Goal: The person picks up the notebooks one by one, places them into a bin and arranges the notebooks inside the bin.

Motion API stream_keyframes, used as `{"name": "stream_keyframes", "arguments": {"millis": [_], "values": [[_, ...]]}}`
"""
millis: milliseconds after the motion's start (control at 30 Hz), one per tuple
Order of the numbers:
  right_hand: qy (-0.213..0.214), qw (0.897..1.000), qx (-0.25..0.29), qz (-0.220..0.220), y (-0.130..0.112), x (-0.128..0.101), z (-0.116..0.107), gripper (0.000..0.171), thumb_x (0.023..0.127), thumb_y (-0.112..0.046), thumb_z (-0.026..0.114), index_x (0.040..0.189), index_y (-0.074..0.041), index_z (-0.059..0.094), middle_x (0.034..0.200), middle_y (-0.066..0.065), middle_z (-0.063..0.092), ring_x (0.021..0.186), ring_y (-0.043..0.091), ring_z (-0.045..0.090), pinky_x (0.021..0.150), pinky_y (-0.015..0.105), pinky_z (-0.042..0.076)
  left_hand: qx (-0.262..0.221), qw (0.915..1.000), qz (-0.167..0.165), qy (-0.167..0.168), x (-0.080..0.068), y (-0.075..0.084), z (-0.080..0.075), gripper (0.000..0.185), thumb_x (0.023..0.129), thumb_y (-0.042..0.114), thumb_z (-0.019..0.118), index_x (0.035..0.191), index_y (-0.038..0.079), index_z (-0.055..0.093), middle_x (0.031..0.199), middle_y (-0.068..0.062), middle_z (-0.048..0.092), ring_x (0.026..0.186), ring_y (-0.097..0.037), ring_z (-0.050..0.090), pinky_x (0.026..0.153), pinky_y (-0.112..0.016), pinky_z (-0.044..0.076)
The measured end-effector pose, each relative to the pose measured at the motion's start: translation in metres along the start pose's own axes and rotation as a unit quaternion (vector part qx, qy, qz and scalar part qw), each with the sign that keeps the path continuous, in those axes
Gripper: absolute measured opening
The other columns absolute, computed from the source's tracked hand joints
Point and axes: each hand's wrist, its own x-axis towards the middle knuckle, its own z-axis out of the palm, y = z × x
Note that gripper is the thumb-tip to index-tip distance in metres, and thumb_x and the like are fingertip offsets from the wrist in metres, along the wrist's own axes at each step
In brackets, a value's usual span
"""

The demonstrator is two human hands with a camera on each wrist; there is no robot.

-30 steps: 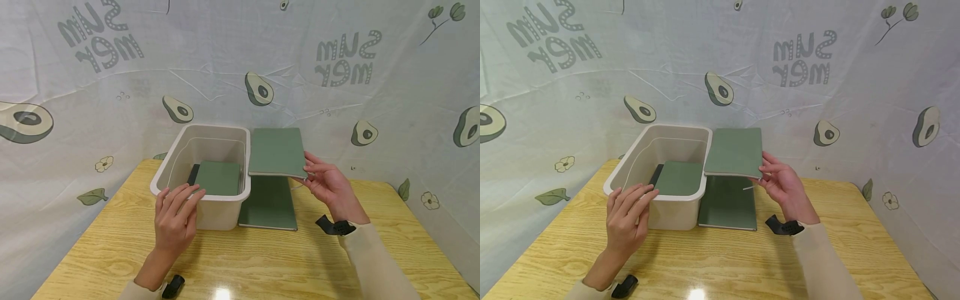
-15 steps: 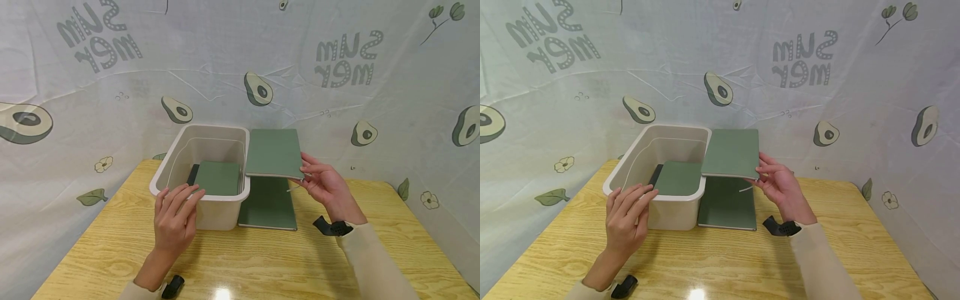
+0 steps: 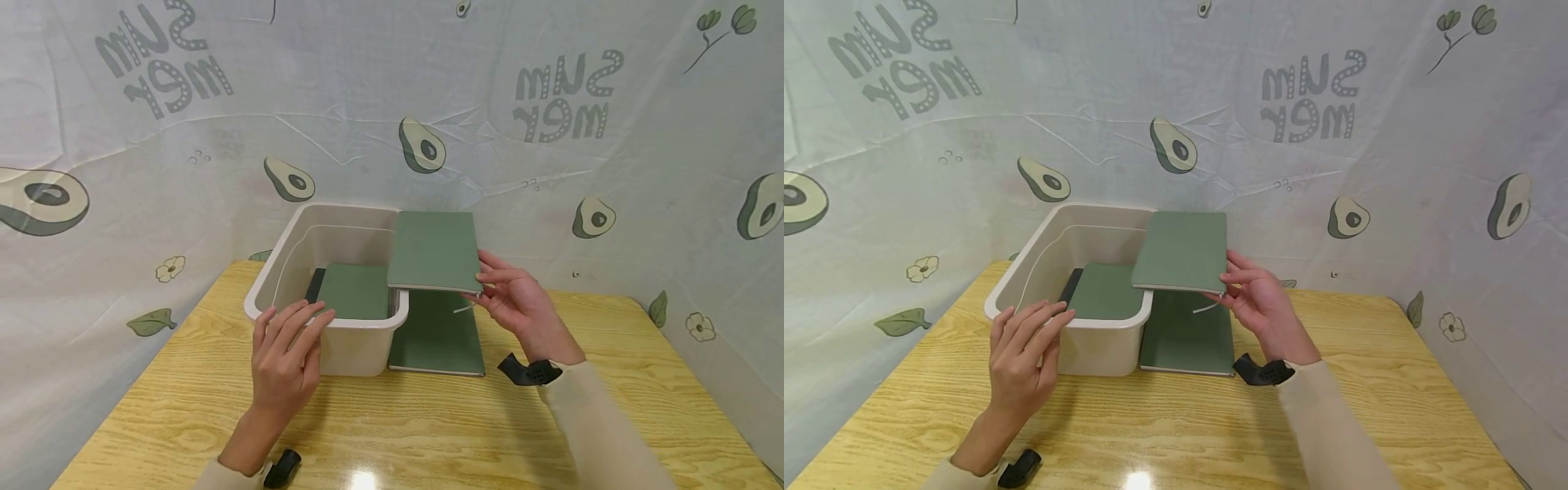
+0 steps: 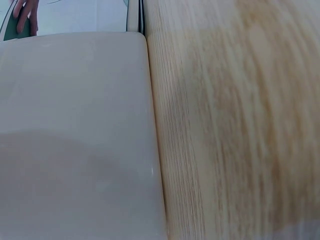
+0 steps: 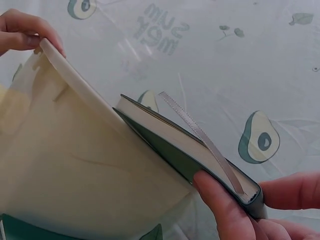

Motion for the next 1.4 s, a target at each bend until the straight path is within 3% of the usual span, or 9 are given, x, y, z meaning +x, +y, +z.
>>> {"name": "stream_keyframes", "arguments": {"millis": [233,333,467,667,767,967,1067,1200,1400], "values": [[0.01,0.999,-0.033,-0.001,0.006,0.007,0.01,0.072,0.107,0.009,0.031,0.172,-0.015,0.012,0.181,0.005,0.013,0.113,0.013,0.074,0.101,0.034,0.06,0.002,1.0,-0.004,-0.007,-0.001,0.0,0.0,0.029,0.105,0.011,0.053,0.109,0.004,0.081,0.11,-0.018,0.08,0.105,-0.04,0.07,0.11,-0.052,0.039],[0.014,0.999,-0.043,0.0,0.009,0.009,0.014,0.072,0.107,0.009,0.032,0.172,-0.015,0.011,0.181,0.004,0.014,0.115,0.012,0.072,0.121,0.043,0.043,0.003,0.9999,-0.006,-0.012,-0.001,0.0,-0.001,0.03,0.105,0.012,0.053,0.11,0.004,0.081,0.11,-0.018,0.08,0.106,-0.04,0.07,0.11,-0.052,0.039],[0.016,0.998,-0.053,0.0,0.012,0.012,0.021,0.073,0.107,0.008,0.032,0.172,-0.015,0.009,0.181,0.003,0.012,0.116,0.011,0.069,0.131,0.05,0.022,0.006,0.9998,-0.009,-0.015,-0.002,0.0,-0.001,0.03,0.105,0.012,0.053,0.111,0.004,0.081,0.111,-0.018,0.08,0.107,-0.04,0.07,0.113,-0.05,0.039],[0.024,0.998,-0.055,-0.002,0.017,0.017,0.029,0.073,0.107,0.008,0.032,0.172,-0.015,0.009,0.181,0.002,0.011,0.112,0.01,0.071,0.131,0.05,0.024,0.007,0.9998,-0.011,-0.015,-0.003,-0.001,-0.001,0.03,0.105,0.012,0.054,0.111,0.005,0.081,0.112,-0.018,0.08,0.107,-0.04,0.071,0.115,-0.048,0.039],[0.025,0.998,-0.061,-0.001,0.02,0.019,0.033,0.074,0.106,0.008,0.032,0.172,-0.016,0.008,0.181,0.001,0.012,0.127,0.015,0.066,0.13,0.051,0.025,0.007,0.9997,-0.012,-0.019,-0.004,-0.001,-0.002,0.03,0.105,0.013,0.053,0.112,0.005,0.081,0.112,-0.018,0.08,0.108,-0.04,0.071,0.119,-0.046,0.037],[0.009,0.999,-0.049,-0.004,0.026,0.025,0.043,0.075,0.106,0.01,0.031,0.173,-0.016,0.006,0.181,0.003,0.01,0.163,0.031,0.029,0.13,0.055,0.024,0.008,0.9995,-0.016,-0.026,-0.005,-0.001,-0.003,0.03,0.106,0.014,0.053,0.113,0.005,0.081,0.113,-0.017,0.08,0.109,-0.039,0.07,0.121,-0.045,0.036],[0.02,0.999,-0.044,-0.001,0.029,0.028,0.049,0.076,0.106,0.01,0.034,0.173,-0.017,0.008,0.181,0.002,0.009,0.155,0.03,0.044,0.129,0.056,0.026,0.008,0.9993,-0.019,-0.031,-0.006,-0.001,-0.003,0.03,0.106,0.015,0.053,0.114,0.006,0.081,0.114,-0.017,0.08,0.11,-0.039,0.07,0.123,-0.043,0.035],[0.027,0.999,-0.046,0.0,0.033,0.032,0.055,0.075,0.106,0.009,0.037,0.172,-0.017,0.011,0.181,0.002,0.011,0.151,0.031,0.048,0.128,0.055,0.029,0.006,0.9994,-0.018,-0.03,-0.005,0.0,-0.003,0.03,0.106,0.015,0.053,0.114,0.005,0.081,0.114,-0.017,0.08,0.11,-0.039,0.07,0.12,-0.045,0.036],[0.042,0.998,-0.042,0.002,0.036,0.039,0.065,0.076,0.105,0.009,0.04,0.172,-0.016,0.015,0.181,0.004,0.01,0.158,0.037,0.035,0.128,0.055,0.03,0.004,0.9997,-0.014,-0.021,-0.003,0.001,-0.001,0.03,0.105,0.014,0.053,0.112,0.005,0.081,0.112,-0.017,0.08,0.108,-0.04,0.071,0.116,-0.048,0.038]]}}
